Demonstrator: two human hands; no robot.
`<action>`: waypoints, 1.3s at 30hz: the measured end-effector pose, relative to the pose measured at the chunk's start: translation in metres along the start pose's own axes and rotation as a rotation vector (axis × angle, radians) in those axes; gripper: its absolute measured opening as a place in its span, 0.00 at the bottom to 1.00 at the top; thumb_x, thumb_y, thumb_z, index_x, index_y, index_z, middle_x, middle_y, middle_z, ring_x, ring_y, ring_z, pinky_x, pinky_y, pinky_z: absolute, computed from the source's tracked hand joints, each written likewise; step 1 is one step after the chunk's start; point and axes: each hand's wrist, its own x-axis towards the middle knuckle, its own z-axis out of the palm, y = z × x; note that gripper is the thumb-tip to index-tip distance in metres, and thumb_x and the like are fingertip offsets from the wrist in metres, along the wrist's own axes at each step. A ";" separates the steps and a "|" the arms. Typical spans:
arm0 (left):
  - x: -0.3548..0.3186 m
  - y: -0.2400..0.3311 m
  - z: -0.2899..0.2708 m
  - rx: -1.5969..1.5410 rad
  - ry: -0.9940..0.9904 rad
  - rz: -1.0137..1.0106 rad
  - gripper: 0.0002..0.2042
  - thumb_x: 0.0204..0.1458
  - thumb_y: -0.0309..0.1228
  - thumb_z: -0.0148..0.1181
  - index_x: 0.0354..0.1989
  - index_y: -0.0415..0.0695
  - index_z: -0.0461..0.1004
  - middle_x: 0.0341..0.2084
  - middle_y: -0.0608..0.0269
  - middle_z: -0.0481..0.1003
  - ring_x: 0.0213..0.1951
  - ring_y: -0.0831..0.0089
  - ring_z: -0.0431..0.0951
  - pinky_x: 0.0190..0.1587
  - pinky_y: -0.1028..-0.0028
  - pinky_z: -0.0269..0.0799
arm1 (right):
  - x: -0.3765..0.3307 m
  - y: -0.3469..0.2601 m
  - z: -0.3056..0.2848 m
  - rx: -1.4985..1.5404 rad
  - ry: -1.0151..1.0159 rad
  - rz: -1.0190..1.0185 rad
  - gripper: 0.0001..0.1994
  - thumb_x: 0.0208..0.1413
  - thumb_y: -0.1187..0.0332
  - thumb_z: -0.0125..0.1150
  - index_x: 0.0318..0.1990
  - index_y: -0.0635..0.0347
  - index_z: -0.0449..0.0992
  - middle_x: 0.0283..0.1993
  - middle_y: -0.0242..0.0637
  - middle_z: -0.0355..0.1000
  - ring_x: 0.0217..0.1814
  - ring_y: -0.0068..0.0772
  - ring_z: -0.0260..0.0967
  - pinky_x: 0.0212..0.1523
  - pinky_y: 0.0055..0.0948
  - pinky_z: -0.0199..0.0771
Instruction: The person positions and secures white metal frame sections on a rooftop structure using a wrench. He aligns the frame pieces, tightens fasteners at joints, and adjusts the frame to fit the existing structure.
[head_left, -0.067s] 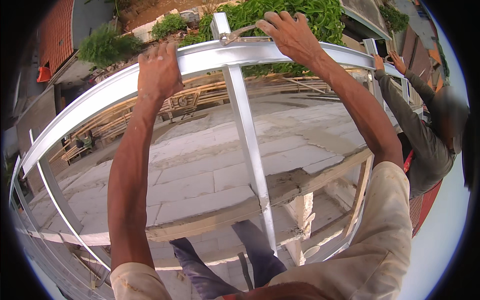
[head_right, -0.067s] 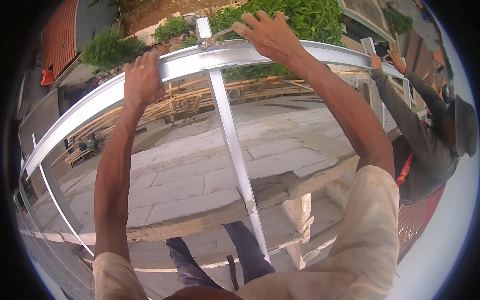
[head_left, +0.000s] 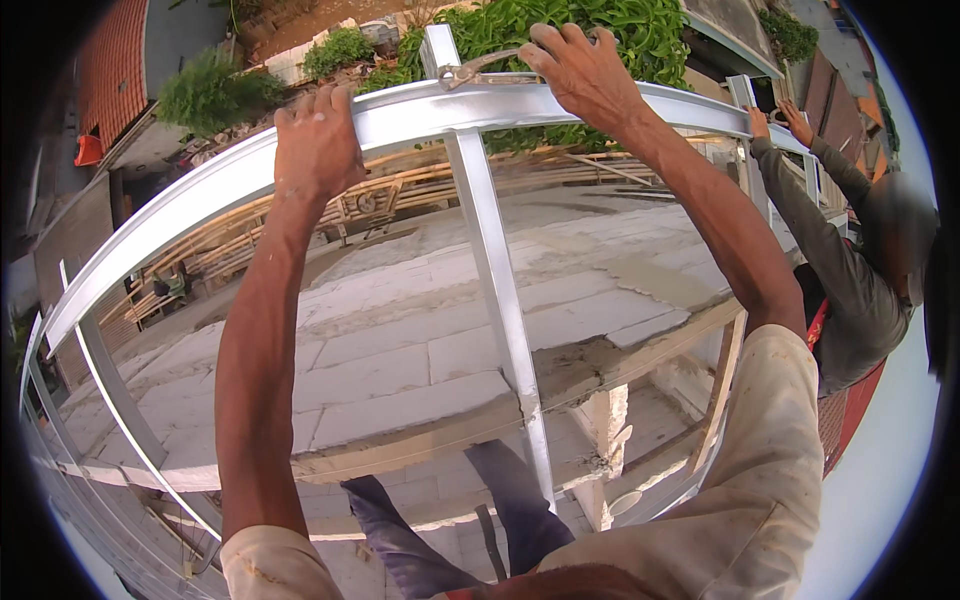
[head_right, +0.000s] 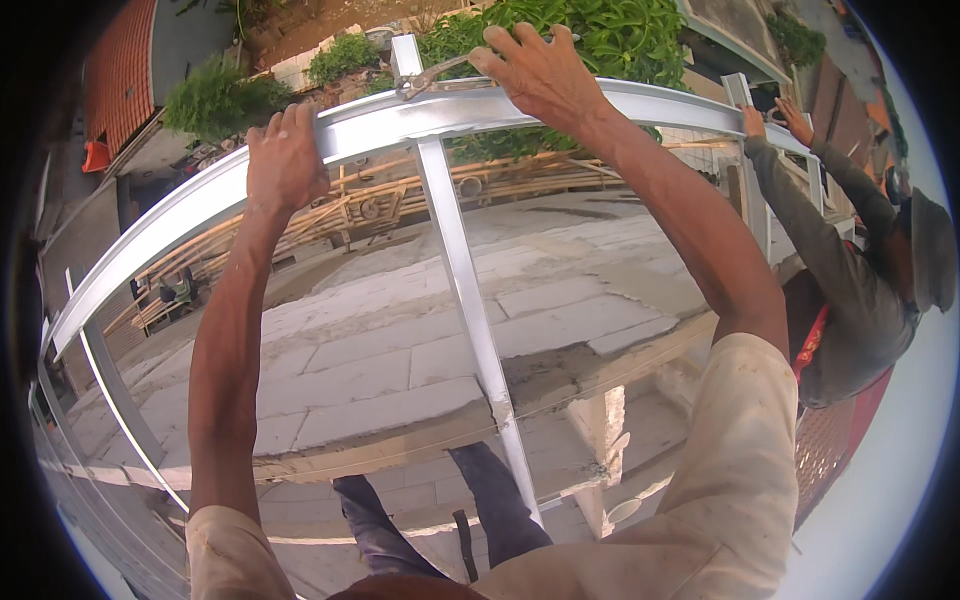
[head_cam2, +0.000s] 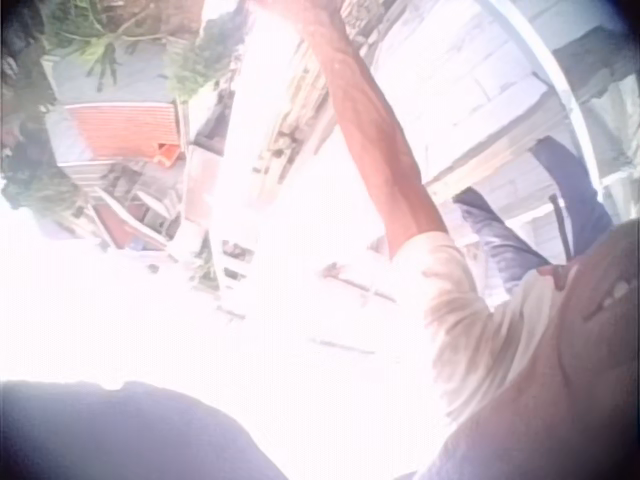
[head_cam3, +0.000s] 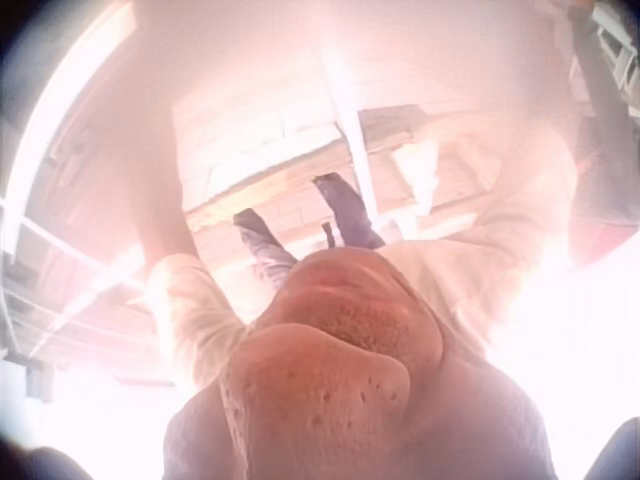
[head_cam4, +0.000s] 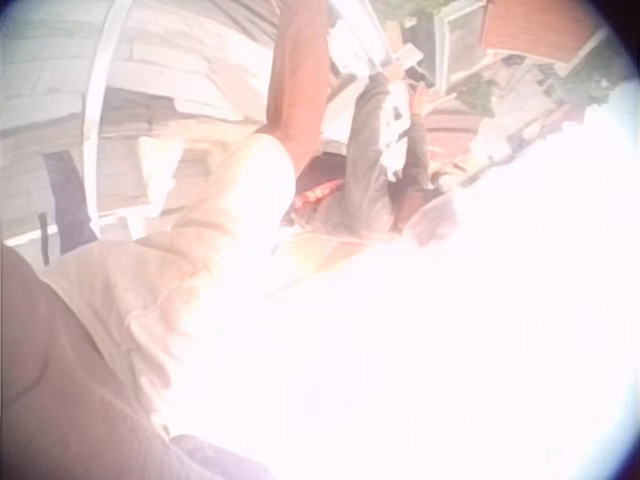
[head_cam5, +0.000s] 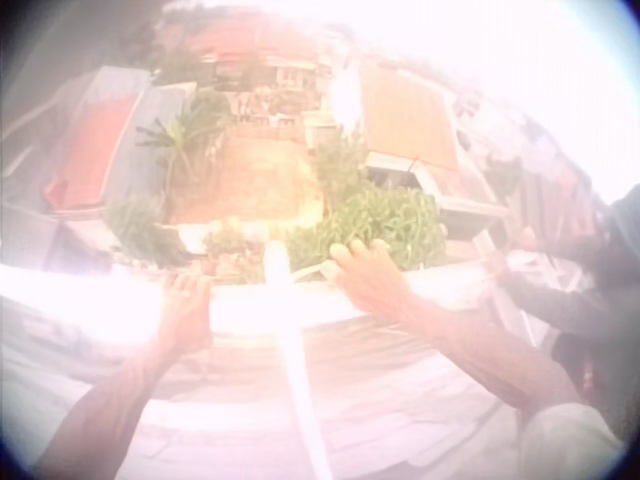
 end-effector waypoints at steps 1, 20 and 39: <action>0.000 0.001 -0.001 0.006 -0.007 -0.003 0.34 0.40 0.31 0.74 0.58 0.41 0.66 0.54 0.54 0.74 0.60 0.56 0.76 0.57 0.45 0.69 | -0.001 -0.001 -0.002 -0.026 0.030 -0.003 0.20 0.64 0.66 0.63 0.62 0.43 0.70 0.54 0.33 0.69 0.55 0.35 0.70 0.47 0.52 0.72; -0.003 0.008 0.005 -0.034 -0.054 -0.042 0.29 0.43 0.28 0.66 0.58 0.43 0.66 0.55 0.54 0.74 0.62 0.54 0.74 0.58 0.48 0.68 | -0.007 -0.012 -0.031 -0.116 -0.178 0.091 0.21 0.62 0.68 0.65 0.62 0.50 0.70 0.51 0.37 0.69 0.53 0.36 0.71 0.42 0.41 0.71; -0.016 0.001 -0.004 -0.034 -0.007 -0.030 0.34 0.42 0.26 0.69 0.62 0.41 0.67 0.54 0.52 0.75 0.60 0.55 0.75 0.61 0.49 0.67 | 0.076 0.053 0.024 0.494 -0.463 0.099 0.09 0.58 0.67 0.60 0.44 0.56 0.80 0.40 0.48 0.81 0.48 0.56 0.80 0.45 0.53 0.79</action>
